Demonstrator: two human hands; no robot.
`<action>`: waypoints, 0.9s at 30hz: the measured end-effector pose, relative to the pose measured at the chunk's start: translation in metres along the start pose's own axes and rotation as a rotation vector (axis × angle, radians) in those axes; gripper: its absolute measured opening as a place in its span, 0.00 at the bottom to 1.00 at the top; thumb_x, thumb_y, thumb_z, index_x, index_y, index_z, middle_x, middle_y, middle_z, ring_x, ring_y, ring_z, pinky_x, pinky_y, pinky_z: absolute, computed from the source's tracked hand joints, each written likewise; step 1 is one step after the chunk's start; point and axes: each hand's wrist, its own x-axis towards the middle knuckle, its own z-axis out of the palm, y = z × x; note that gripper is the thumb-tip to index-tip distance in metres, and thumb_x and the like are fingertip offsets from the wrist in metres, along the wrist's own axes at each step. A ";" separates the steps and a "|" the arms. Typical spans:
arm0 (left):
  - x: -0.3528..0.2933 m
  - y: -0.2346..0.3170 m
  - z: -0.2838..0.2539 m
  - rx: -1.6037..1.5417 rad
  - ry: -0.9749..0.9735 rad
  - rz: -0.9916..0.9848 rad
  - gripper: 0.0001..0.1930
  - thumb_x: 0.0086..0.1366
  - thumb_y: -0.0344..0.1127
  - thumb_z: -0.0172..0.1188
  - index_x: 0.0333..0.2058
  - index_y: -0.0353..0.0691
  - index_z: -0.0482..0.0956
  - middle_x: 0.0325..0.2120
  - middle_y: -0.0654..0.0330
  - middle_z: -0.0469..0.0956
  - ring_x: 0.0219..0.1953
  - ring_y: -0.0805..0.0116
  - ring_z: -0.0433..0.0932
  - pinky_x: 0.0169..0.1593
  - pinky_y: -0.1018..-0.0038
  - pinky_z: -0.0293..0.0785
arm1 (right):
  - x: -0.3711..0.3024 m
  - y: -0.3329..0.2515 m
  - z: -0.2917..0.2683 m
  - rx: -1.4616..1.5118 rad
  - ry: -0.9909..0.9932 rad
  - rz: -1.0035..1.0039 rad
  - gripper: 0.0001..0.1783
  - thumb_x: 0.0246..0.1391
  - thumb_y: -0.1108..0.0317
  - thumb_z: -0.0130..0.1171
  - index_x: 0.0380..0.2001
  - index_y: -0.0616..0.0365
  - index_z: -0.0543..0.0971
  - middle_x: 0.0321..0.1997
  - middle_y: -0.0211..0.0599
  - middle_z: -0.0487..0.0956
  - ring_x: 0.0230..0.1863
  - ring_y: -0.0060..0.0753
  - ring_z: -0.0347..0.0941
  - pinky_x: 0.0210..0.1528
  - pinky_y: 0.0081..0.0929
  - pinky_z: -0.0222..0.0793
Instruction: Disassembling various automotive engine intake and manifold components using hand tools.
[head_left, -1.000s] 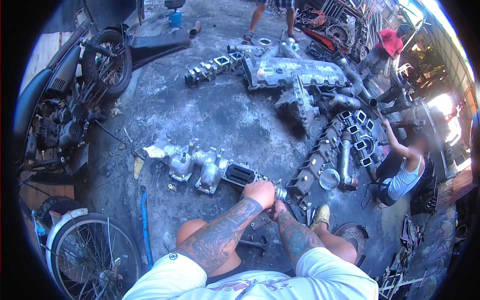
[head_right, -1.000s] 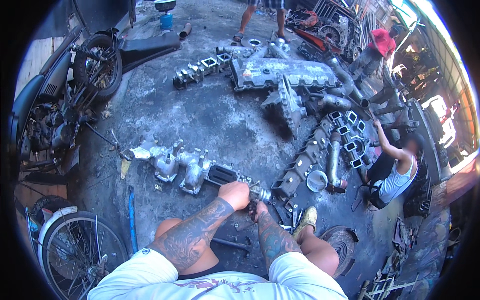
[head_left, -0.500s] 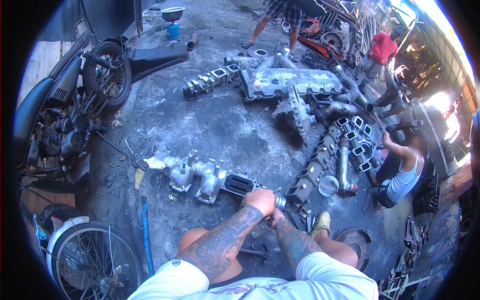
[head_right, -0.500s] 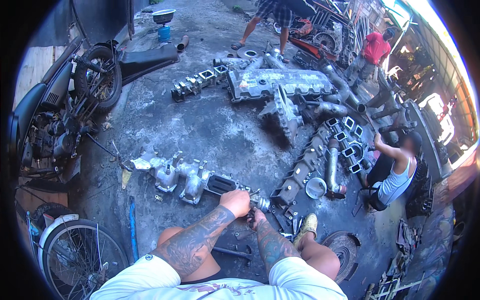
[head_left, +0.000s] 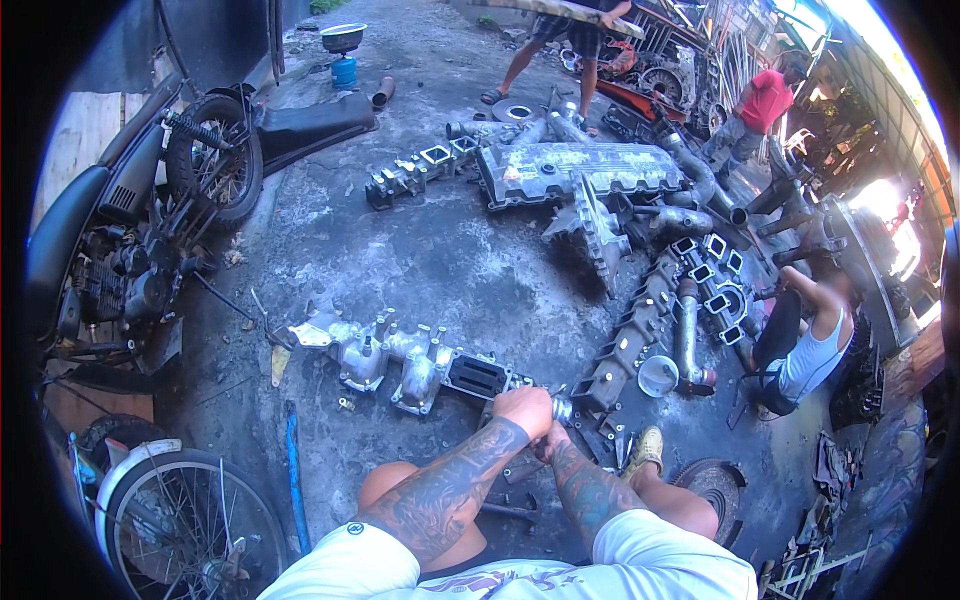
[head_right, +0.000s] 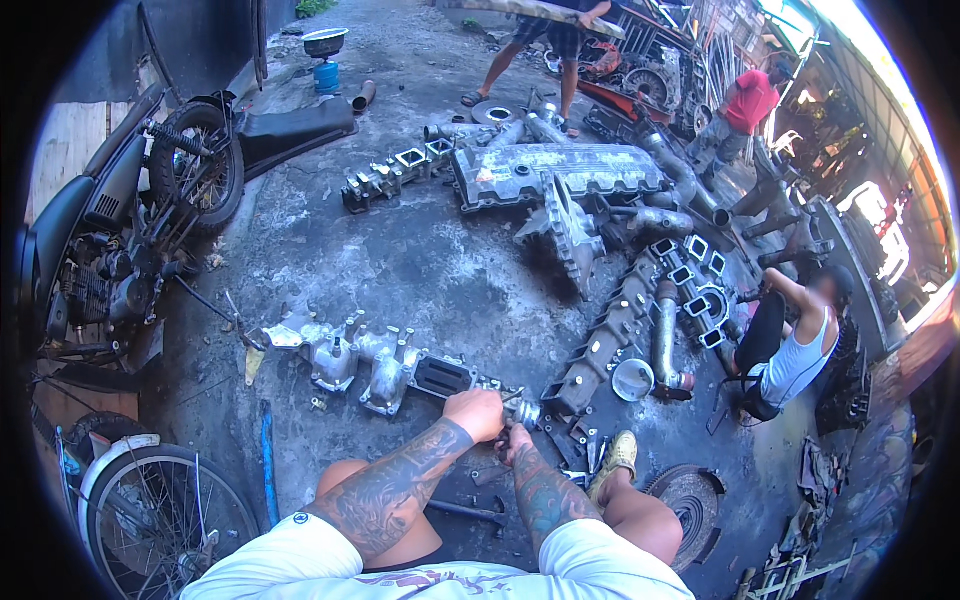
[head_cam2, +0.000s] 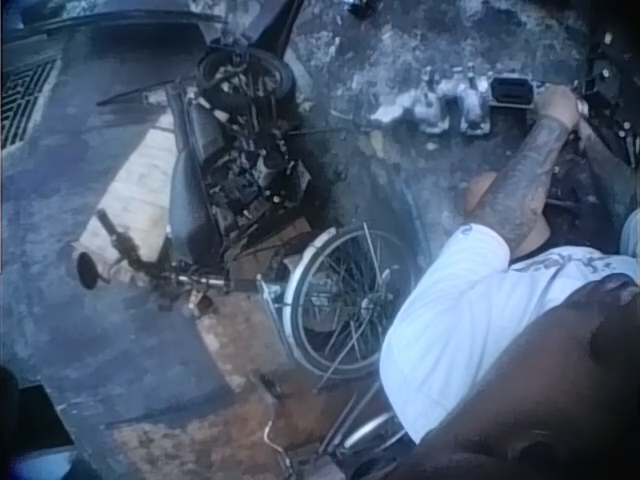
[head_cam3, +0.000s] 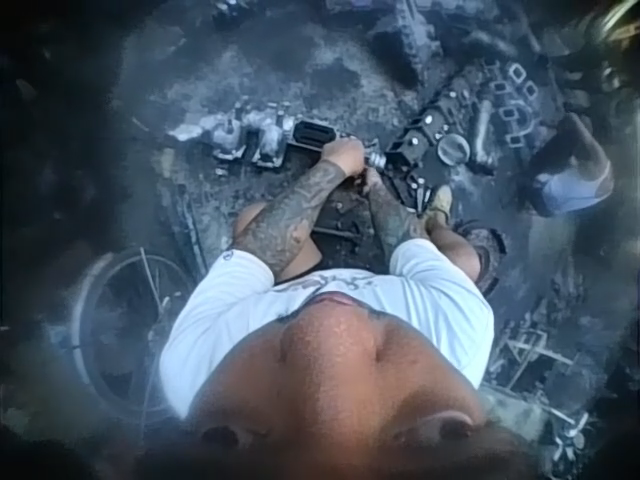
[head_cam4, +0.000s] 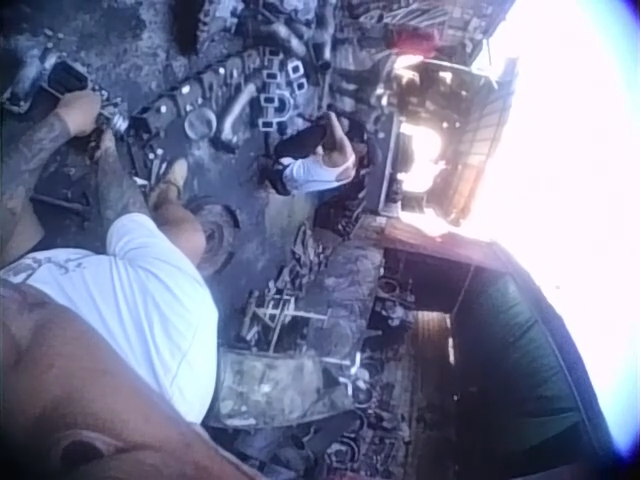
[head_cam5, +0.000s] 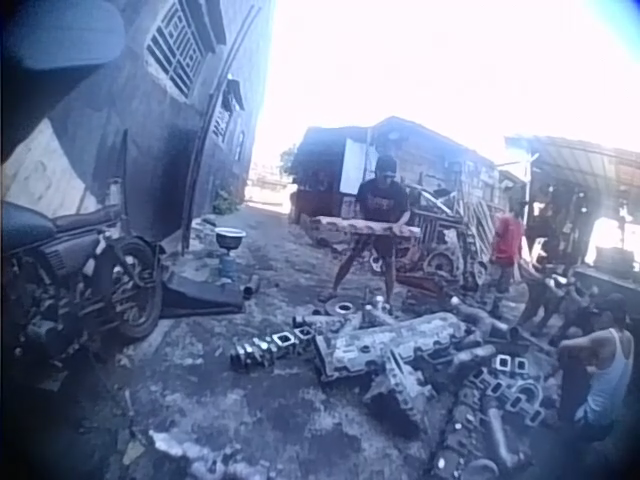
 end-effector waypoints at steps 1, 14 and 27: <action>0.001 0.000 0.000 -0.003 -0.010 -0.006 0.13 0.53 0.35 0.55 0.36 0.39 0.80 0.38 0.52 0.79 0.43 0.56 0.78 0.43 0.65 0.75 | -0.003 0.000 0.002 0.001 0.000 0.002 0.15 0.61 0.57 0.37 0.28 0.50 0.71 0.20 0.24 0.70 0.13 0.20 0.59 0.12 0.16 0.51; 0.001 -0.004 0.002 -0.026 -0.036 0.011 0.13 0.53 0.34 0.54 0.37 0.39 0.80 0.38 0.52 0.79 0.43 0.57 0.78 0.43 0.65 0.75 | 0.049 0.006 -0.024 0.036 0.022 0.030 0.16 0.62 0.57 0.37 0.27 0.52 0.70 0.20 0.27 0.70 0.15 0.21 0.61 0.12 0.15 0.55; -0.004 -0.001 -0.002 -0.033 0.013 -0.026 0.13 0.52 0.35 0.56 0.36 0.39 0.80 0.37 0.53 0.79 0.42 0.57 0.78 0.42 0.65 0.75 | -0.006 0.004 -0.003 0.132 0.139 0.031 0.14 0.61 0.58 0.39 0.30 0.53 0.72 0.23 0.28 0.73 0.17 0.22 0.63 0.12 0.15 0.56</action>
